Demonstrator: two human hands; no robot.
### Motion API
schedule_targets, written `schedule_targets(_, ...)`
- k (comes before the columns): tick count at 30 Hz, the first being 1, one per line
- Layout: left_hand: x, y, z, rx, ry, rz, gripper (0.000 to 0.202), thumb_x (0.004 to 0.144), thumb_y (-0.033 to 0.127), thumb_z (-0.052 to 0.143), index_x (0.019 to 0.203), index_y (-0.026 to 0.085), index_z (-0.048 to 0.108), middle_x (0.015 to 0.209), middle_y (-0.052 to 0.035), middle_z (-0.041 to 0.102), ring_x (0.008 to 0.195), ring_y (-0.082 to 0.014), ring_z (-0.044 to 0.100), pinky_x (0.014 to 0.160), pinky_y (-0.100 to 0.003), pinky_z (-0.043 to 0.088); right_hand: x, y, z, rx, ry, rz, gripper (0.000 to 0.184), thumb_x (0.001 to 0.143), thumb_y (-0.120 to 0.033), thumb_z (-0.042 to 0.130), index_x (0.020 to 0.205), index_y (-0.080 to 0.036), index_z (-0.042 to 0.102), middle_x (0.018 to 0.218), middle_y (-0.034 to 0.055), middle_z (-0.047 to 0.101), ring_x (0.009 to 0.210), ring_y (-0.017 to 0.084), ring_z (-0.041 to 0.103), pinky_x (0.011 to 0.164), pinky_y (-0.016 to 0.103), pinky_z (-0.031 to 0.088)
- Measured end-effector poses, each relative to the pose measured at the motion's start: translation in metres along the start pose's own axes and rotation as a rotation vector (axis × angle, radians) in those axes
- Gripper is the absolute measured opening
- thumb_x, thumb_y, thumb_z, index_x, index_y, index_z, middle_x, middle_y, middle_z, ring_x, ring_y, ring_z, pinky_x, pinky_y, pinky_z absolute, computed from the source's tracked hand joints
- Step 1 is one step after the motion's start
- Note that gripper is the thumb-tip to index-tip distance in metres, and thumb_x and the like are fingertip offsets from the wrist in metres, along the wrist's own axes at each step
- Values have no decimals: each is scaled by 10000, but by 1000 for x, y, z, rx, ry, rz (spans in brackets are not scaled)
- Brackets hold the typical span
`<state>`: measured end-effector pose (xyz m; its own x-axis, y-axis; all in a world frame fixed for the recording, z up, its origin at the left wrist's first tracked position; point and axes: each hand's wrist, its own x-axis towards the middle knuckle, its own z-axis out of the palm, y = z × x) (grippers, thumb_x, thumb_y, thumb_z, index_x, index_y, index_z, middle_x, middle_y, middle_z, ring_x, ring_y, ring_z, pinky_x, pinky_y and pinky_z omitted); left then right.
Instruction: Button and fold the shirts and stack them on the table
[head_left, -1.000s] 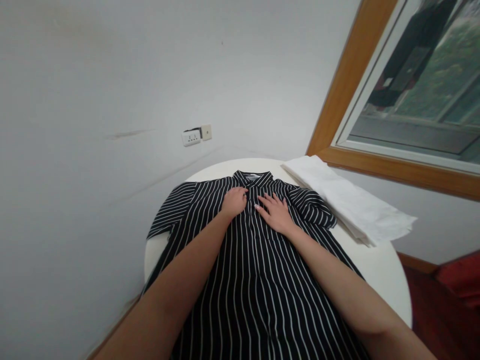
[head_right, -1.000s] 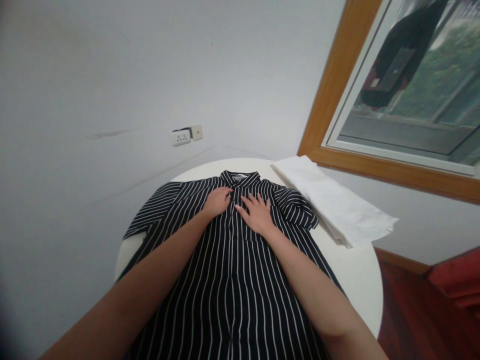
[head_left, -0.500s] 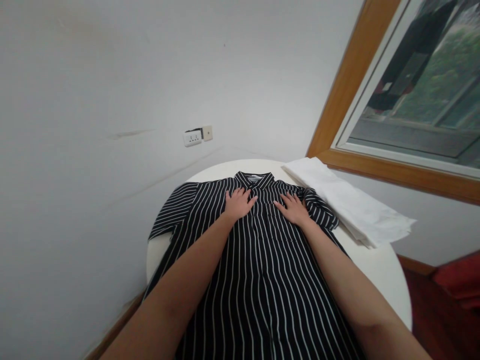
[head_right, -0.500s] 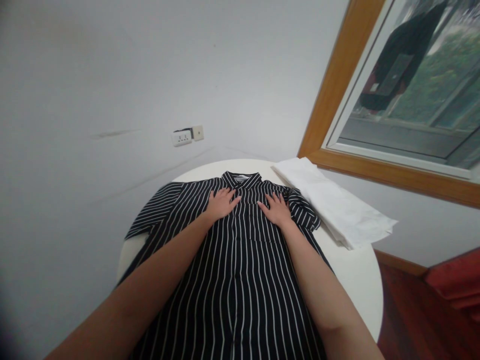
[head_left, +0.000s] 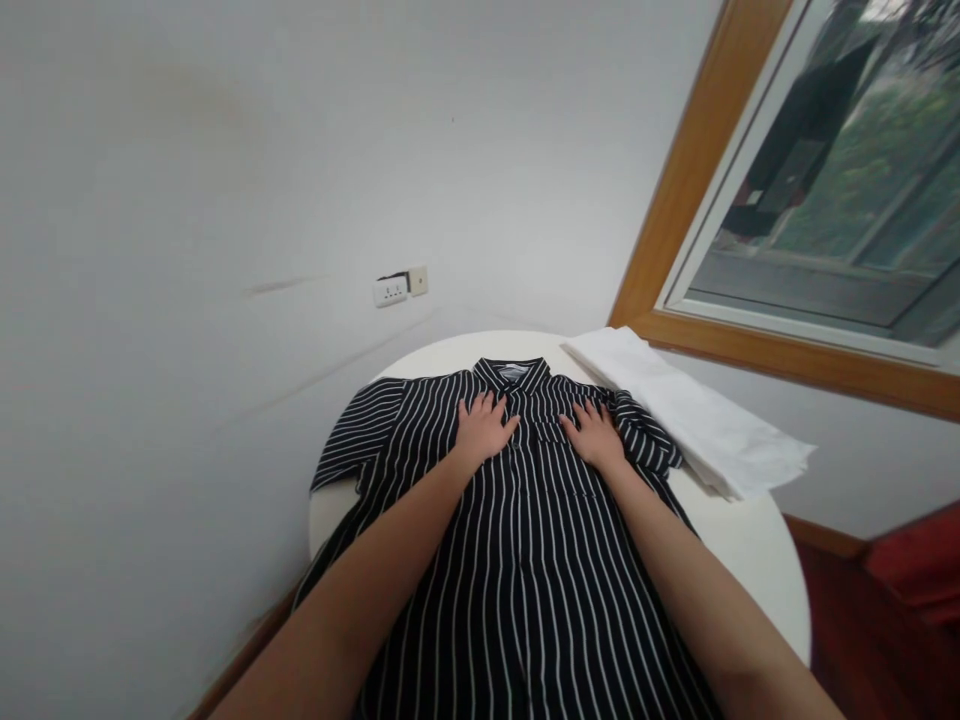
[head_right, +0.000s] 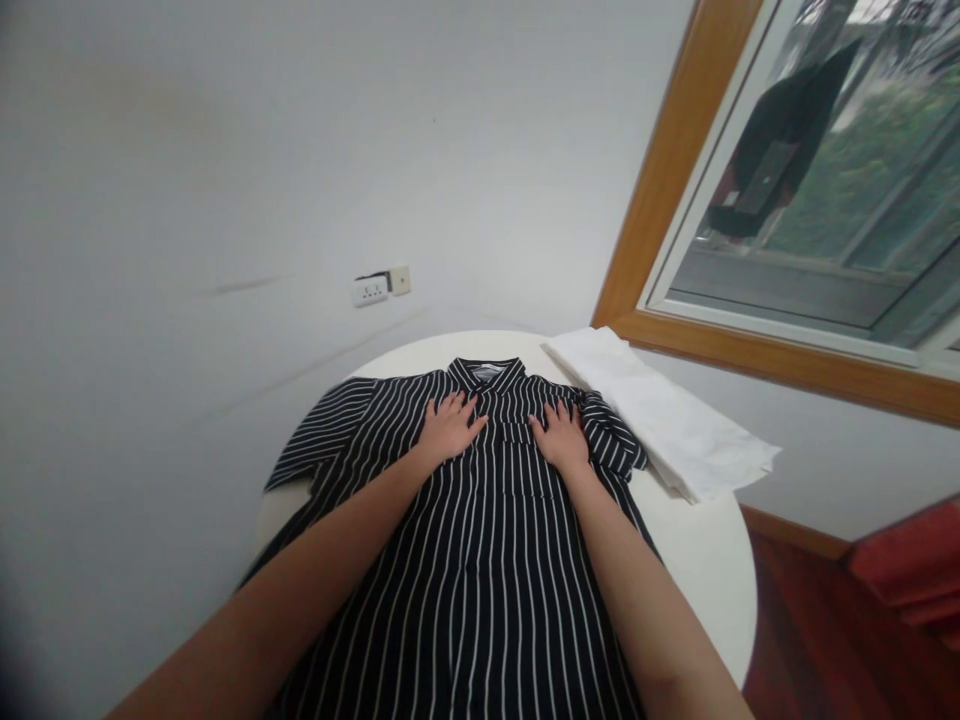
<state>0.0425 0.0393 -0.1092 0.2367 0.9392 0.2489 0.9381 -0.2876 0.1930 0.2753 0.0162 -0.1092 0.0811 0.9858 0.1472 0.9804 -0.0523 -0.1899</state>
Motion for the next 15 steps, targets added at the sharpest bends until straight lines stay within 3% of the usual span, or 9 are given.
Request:
schedule_targets(4, -4, 3, -1, -6, -42, -24, 693, 904, 632, 154, 1439, 246, 365, 1534, -100, 282, 1428, -290, 191, 1129, -607, 71, -14, -5, -9, -70, 103, -25, 572, 952, -468, 277, 1381, -146, 475, 1443, 138, 426, 1407, 313, 205, 1134, 490, 102)
schedule_targets(7, -2, 3, -2, -1, -78, -24, 708, 902, 633, 150, 1445, 229, 356, 1538, -106, 269, 1433, -299, 169, 1127, -614, 55, -14, -20, -21, -121, 161, -193, 479, 935, -311, 342, 1327, -104, 524, 1396, 165, 473, 1394, 303, 230, 1143, 477, 56)
schedule_targets(9, 1, 3, -2, 7, -89, -14, 704, 900, 632, 160, 1438, 230, 368, 1535, -106, 276, 1434, -298, 168, 1127, -612, 57, -9, -35, -26, -105, 129, -315, 463, 911, -229, 365, 1330, -108, 518, 1408, 152, 466, 1381, 265, 271, 1147, 428, 95)
schedule_targets(12, 6, 2, -2, 18, -108, 8, 691, 900, 627, 171, 1429, 237, 382, 1533, -102, 284, 1434, -289, 172, 1129, -603, 67, 2, -59, -20, -29, 64, -356, 465, 923, -250, 361, 1353, -139, 497, 1424, 126, 456, 1342, 231, 353, 1117, 391, 218)
schedule_targets(15, 11, 0, -3, 29, -134, 29, 684, 903, 613, 181, 1435, 227, 372, 1536, -104, 276, 1435, -281, 170, 1131, -594, 73, 9, -74, -5, 25, 16, -310, 480, 969, -363, 297, 1384, -187, 464, 1455, 111, 423, 1349, 228, 357, 1106, 418, 246)
